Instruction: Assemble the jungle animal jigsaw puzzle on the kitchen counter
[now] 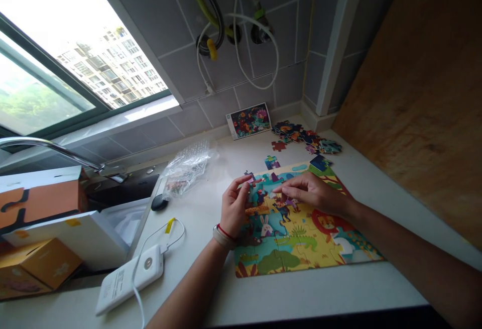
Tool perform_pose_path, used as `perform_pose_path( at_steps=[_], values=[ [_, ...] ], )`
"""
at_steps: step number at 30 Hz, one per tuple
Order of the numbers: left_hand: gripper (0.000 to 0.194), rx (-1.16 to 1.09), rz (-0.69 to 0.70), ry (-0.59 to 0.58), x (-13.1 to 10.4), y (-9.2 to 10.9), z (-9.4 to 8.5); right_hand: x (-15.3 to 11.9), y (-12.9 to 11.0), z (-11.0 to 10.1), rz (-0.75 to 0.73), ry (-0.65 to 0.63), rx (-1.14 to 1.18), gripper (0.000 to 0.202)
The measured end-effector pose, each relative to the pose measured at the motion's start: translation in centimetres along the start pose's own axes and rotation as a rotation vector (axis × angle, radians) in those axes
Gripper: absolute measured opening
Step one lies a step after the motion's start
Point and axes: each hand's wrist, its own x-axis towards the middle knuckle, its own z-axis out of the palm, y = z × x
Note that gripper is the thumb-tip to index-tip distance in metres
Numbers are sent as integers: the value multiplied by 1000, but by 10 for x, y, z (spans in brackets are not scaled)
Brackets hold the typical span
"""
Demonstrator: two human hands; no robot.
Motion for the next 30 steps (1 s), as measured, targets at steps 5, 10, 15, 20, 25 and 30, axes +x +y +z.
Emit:
perform_pose_path(
  at_steps=[5,10,15,20,25,30],
  values=[
    [50,-3,40,7,2,-2,3,-3,-2,-6,88,-109,28,40],
    [51,40,52,32,2,-2,5,-4,-1,-9,125,-207,116,48],
    [54,-22,53,55,-5,3,8,-10,-1,-14,124,-316,182,55],
    [52,-19,171,93,-11,9,10,-14,-6,-13,110,-385,228,58],
    [51,-16,203,72,-10,14,8,-14,-2,-9,119,-367,246,55],
    [53,14,198,21,-6,12,4,-11,0,-8,123,-270,218,47]
  ],
)
